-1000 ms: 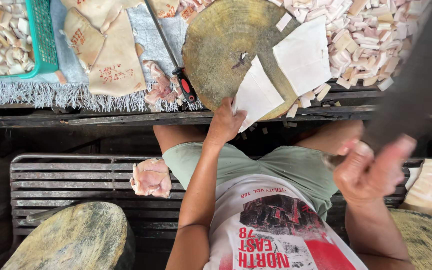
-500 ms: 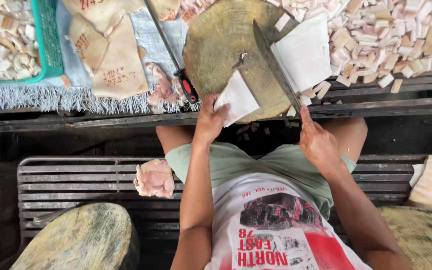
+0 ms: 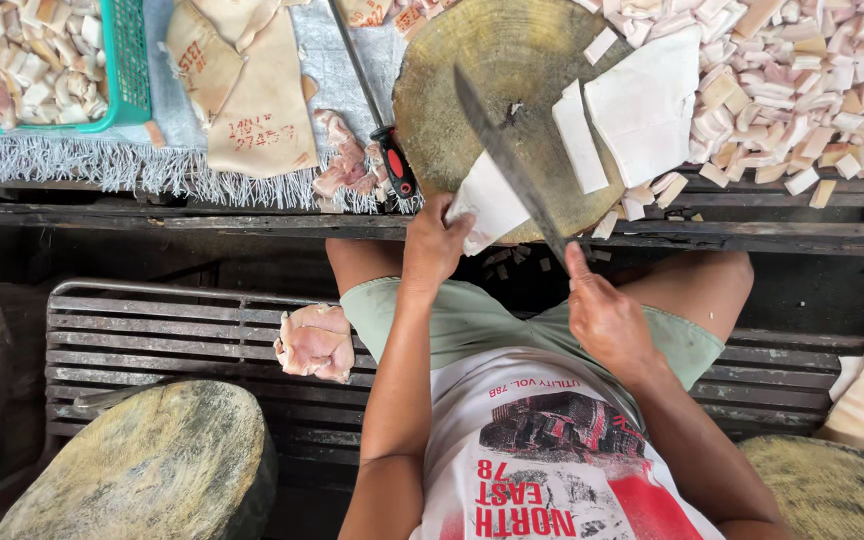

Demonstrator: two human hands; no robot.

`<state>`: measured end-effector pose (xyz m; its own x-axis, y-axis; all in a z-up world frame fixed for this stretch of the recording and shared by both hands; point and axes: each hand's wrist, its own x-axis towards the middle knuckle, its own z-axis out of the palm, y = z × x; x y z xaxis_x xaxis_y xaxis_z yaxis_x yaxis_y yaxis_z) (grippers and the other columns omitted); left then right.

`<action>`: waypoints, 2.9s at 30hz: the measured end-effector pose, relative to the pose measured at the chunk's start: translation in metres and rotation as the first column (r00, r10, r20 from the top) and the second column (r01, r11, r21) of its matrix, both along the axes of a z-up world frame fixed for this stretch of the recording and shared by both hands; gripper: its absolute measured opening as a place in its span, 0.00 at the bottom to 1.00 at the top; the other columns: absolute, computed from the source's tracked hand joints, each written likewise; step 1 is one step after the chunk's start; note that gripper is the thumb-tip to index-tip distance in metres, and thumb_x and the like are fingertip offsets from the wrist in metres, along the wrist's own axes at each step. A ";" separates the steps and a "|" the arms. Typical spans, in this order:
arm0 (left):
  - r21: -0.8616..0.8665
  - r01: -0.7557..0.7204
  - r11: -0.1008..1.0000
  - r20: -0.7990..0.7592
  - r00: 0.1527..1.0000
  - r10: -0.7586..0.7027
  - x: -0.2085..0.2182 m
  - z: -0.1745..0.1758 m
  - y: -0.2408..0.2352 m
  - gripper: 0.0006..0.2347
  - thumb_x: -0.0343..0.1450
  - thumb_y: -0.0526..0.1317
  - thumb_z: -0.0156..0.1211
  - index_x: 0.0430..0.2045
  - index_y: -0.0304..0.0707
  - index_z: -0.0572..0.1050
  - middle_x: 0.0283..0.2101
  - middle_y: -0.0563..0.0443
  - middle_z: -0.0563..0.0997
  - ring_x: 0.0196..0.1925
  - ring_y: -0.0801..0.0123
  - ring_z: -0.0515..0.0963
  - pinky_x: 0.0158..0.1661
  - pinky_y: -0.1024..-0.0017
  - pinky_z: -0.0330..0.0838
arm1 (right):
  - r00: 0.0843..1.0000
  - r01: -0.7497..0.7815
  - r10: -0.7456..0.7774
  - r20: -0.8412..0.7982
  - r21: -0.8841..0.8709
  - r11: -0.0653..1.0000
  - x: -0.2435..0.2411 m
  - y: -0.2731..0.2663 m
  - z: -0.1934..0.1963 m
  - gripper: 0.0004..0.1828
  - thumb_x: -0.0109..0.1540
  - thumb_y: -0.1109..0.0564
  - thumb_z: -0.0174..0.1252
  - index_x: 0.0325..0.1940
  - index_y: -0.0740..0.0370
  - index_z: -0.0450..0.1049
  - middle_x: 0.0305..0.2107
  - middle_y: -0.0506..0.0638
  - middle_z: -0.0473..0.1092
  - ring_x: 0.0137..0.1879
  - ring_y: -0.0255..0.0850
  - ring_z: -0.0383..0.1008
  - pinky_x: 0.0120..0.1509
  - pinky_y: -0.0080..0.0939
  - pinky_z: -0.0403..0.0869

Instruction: The person sits at a workbench and uses a large knife to slice a piece of white meat into small cubes on a round wooden cutting board. The person repeatedly cuts the meat and occasionally moves the pieces aside on the board.

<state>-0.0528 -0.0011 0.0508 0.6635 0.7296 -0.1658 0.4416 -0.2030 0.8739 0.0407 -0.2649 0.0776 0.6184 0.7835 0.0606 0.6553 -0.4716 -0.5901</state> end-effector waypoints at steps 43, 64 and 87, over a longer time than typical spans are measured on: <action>0.081 0.052 0.995 0.041 0.998 -0.056 0.063 -0.015 -0.033 0.12 0.71 0.37 0.59 0.46 0.29 0.74 0.36 0.31 0.84 0.40 0.42 0.85 0.43 0.56 0.77 | 0.958 0.095 -0.230 0.174 0.563 0.821 0.033 -0.049 0.058 0.30 0.69 0.67 0.48 0.73 0.67 0.46 0.31 0.58 0.74 0.29 0.47 0.74 0.36 0.45 0.74; 0.313 0.118 0.942 0.052 0.989 -0.141 0.056 -0.022 -0.026 0.07 0.70 0.38 0.65 0.36 0.33 0.78 0.33 0.37 0.83 0.39 0.45 0.83 0.42 0.56 0.76 | 0.993 0.061 -0.067 0.096 0.064 0.996 0.014 -0.022 0.002 0.41 0.61 0.68 0.55 0.78 0.56 0.55 0.32 0.61 0.75 0.32 0.61 0.76 0.36 0.61 0.75; 0.443 0.171 0.880 -0.177 0.979 -0.101 0.079 -0.011 -0.025 0.17 0.61 0.40 0.70 0.40 0.30 0.77 0.45 0.33 0.79 0.46 0.37 0.78 0.44 0.48 0.73 | 0.998 0.030 -0.023 0.065 -0.118 0.992 0.028 -0.030 -0.011 0.40 0.63 0.66 0.57 0.79 0.54 0.56 0.35 0.61 0.76 0.33 0.60 0.76 0.37 0.56 0.74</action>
